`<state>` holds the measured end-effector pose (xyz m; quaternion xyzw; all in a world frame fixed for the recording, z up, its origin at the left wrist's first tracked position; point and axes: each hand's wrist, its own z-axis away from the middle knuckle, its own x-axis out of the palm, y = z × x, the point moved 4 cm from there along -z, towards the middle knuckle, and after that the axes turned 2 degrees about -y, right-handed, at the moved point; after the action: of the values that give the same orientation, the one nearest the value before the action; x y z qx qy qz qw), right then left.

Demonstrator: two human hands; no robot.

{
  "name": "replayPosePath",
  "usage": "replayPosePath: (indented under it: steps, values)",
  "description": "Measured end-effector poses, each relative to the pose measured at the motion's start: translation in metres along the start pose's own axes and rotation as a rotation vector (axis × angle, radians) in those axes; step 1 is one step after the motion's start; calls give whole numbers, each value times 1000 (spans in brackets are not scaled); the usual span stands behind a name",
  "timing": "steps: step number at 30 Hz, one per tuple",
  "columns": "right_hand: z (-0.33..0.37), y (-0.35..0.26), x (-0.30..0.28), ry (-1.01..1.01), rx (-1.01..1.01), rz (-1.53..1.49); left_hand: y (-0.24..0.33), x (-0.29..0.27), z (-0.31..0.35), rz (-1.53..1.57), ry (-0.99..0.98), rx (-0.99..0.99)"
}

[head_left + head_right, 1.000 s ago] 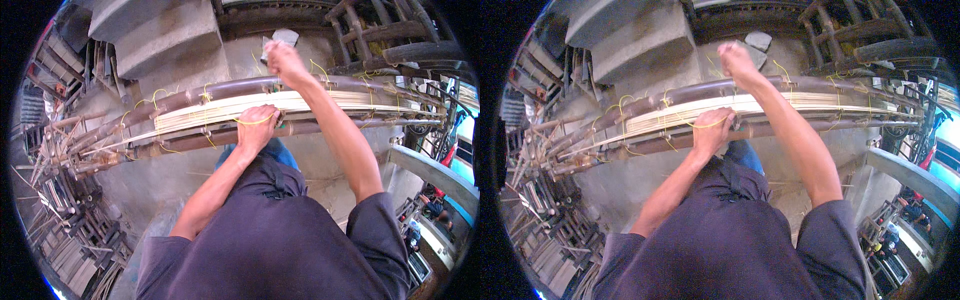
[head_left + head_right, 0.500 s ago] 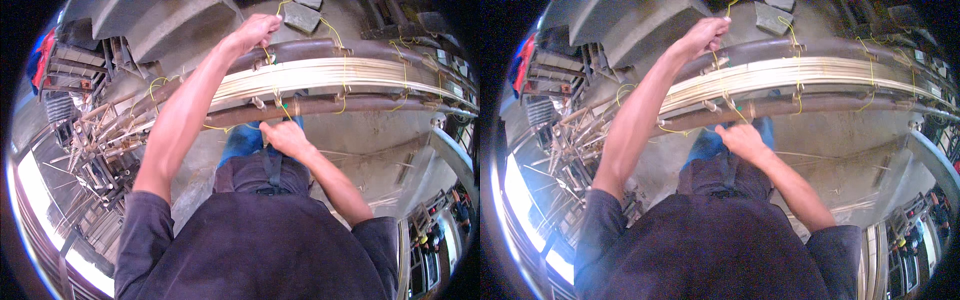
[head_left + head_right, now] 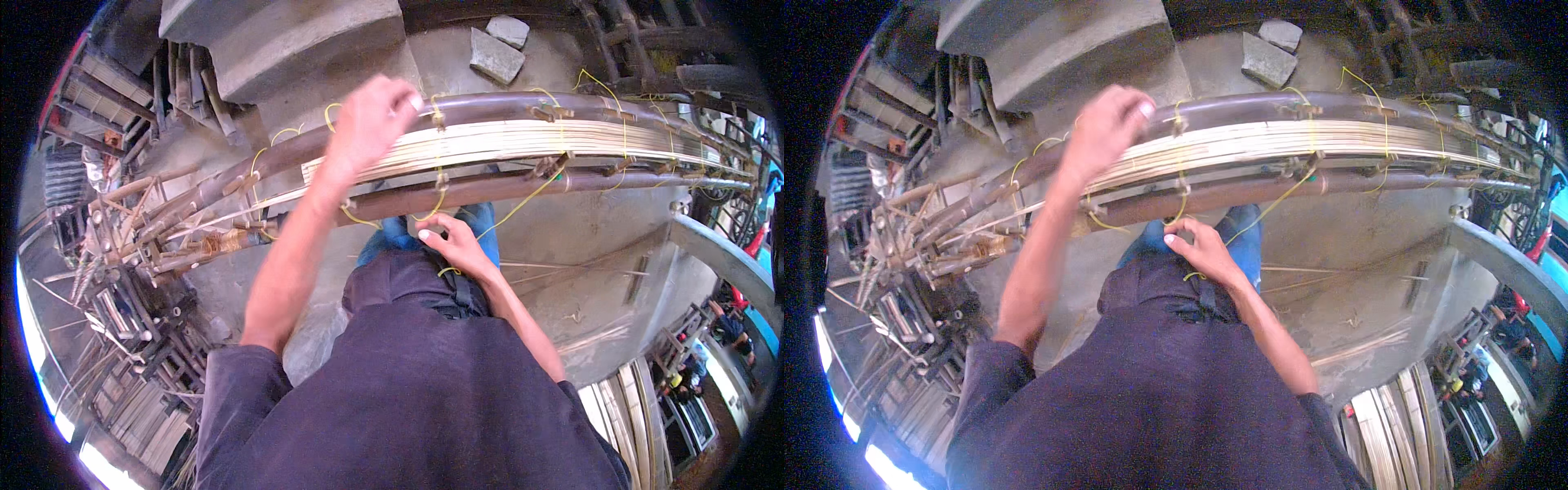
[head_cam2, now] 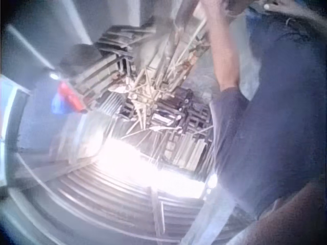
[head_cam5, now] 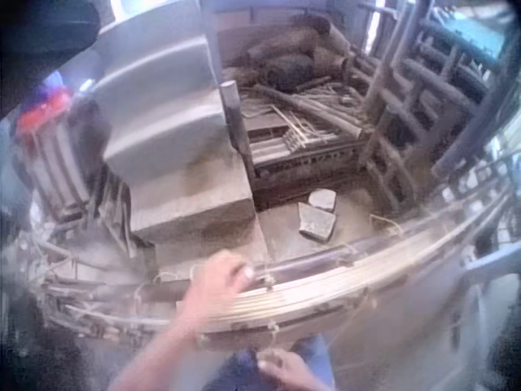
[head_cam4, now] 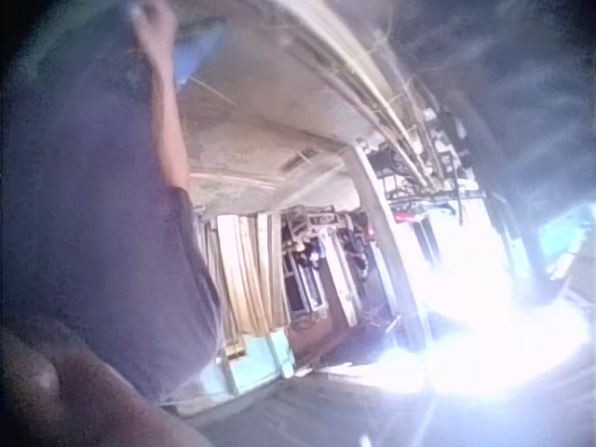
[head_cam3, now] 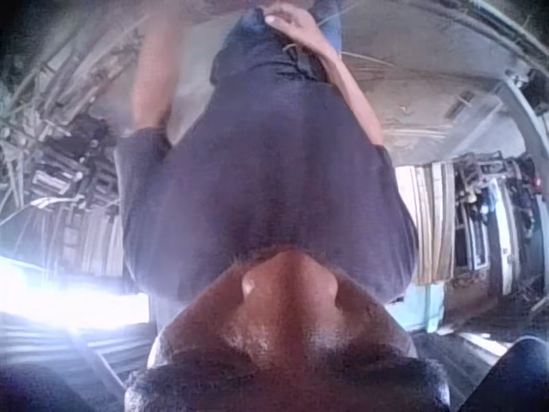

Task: The person sits on the floor and gathers thin wooden strips, then stands to tie them into bundles using yellow string on a wooden rack. The person repeatedly wraps and knots the string around the strips to secure them.

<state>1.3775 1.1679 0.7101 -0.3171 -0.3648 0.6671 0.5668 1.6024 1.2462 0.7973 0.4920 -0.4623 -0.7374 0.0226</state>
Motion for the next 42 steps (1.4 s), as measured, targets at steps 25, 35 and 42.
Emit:
replayPosePath:
  steps: [25, 35, 42]
  values:
    - [-160, -195, -111, 297, 102, 1367, 17, 61, 78, -161, 304, 41]
    - [-20, -46, 15, -178, -396, 494, 3, 51, 75, 39, 153, -91]
    - [-18, -28, 26, -173, -417, 852, -1, 41, -64, 340, -183, -263]
